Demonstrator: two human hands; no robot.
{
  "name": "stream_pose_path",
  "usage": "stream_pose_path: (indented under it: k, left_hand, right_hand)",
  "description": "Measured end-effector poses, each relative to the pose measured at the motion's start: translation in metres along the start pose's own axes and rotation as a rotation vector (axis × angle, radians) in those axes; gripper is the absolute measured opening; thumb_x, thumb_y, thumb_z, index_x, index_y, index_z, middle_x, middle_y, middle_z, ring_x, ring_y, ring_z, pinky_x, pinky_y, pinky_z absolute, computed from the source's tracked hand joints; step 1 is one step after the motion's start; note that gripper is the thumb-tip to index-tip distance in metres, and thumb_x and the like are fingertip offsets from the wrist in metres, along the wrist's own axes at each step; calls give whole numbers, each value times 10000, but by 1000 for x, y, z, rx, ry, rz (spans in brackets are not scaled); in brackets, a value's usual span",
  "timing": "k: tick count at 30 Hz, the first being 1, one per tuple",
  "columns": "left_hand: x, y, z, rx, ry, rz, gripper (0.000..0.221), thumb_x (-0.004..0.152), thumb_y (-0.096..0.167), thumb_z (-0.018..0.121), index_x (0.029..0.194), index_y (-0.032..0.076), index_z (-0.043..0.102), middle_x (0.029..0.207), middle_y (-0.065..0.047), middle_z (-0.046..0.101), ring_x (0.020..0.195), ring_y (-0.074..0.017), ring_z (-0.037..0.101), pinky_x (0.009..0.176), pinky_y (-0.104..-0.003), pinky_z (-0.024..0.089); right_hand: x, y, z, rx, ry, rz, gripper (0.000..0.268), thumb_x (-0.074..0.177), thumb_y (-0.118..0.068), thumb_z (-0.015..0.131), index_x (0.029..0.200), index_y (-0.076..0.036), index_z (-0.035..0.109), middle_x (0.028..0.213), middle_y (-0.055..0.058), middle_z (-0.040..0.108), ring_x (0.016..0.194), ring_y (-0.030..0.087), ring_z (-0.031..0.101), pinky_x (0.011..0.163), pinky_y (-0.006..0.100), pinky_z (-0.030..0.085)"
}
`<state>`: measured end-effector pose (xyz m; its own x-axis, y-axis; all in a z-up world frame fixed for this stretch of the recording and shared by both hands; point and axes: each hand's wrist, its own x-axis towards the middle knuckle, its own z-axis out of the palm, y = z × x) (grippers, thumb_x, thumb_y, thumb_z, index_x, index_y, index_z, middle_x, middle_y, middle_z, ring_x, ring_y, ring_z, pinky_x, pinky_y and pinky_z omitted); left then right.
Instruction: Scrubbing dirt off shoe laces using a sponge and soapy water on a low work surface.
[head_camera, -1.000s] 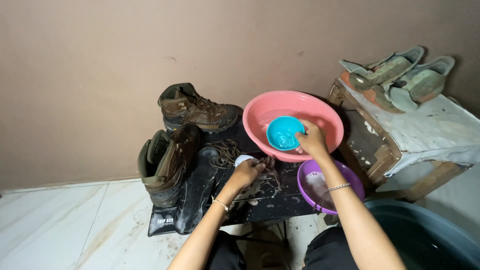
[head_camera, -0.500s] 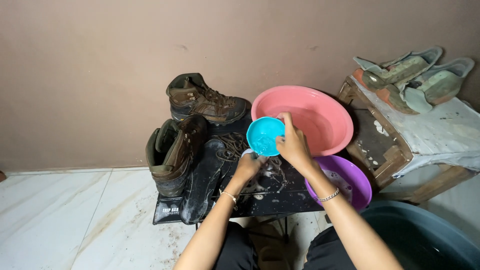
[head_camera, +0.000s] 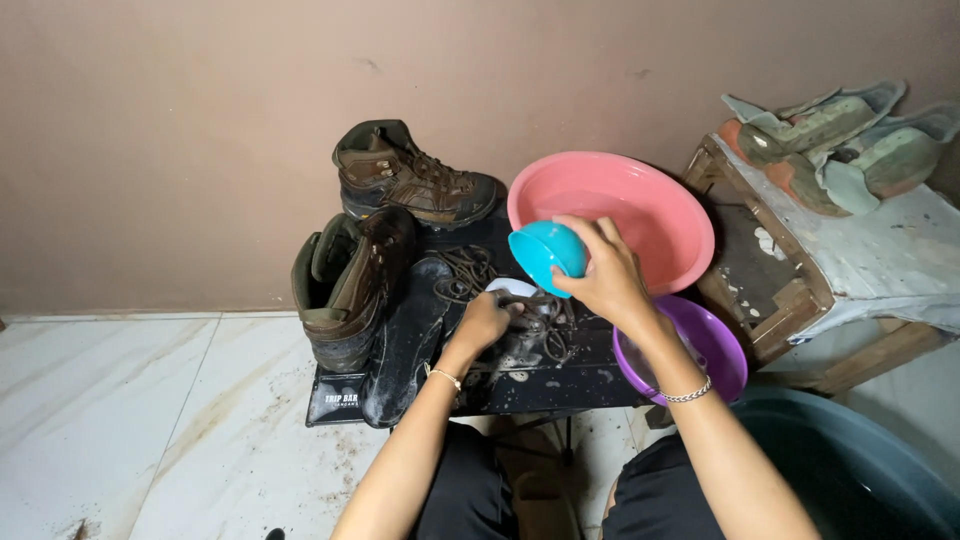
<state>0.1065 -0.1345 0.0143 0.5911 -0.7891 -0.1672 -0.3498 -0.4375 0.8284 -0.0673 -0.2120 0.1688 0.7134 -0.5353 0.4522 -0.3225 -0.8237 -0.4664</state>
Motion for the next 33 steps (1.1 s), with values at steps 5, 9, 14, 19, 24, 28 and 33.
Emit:
stream_pose_path:
  k: [5,9,14,19,24,28,33]
  left_hand:
    - [-23,15,-10,12,104,92,257,925,212,642,1127,81,732,1042,-233,734,1088,-424,677,883,-505,580]
    - [-104,74,-48,0,158,330,247,952,210,634,1165,172,754,1037,-200,727,1057,-437,674,909,-499,562]
    - [-87,60,-39,-200,146,393,239,963,197,641,1176,172,746,1061,-199,707,1111,-440,641,960,-496,529]
    - [-60,22,-26,-297,46,137,237,911,104,663,1127,115,762,783,-202,735,663,-261,750,681,-344,613]
    - [-35,4,-13,-300,2,-82,297,926,84,617,1205,-4,669,728,-176,736,575,-224,745,610,-328,617]
    - [-7,-13,1,-253,25,-54,278,949,114,611,1199,4,664,715,-172,732,563,-225,742,570,-312,613]
    - [-29,5,-2,-163,60,14,289,948,124,656,1202,-5,703,846,-272,734,714,-384,748,665,-463,618]
  right_hand:
    - [-2,14,5,10,113,-35,668,727,-269,813,1361,-280,603,1189,122,560,1066,462,631,886,589,544]
    - [12,33,-10,-136,157,215,602,831,-294,747,1394,-266,536,1270,151,505,1068,545,615,932,670,508]
    - [37,126,41,-252,2,358,569,823,-494,725,1328,-269,591,1224,148,558,1078,493,648,907,613,525]
    - [41,118,39,268,10,524,592,864,-433,699,1387,-181,584,1072,309,606,707,415,692,502,411,604]
    - [27,59,15,624,-41,384,640,932,-377,618,1478,-83,459,884,240,534,452,250,574,324,292,449]
    - [17,18,3,370,-91,290,555,871,-352,679,1397,-215,565,961,214,659,367,263,596,270,334,469]
    - [4,-4,-10,122,25,243,524,861,-359,705,1367,-269,608,1086,242,584,1037,476,643,891,544,540]
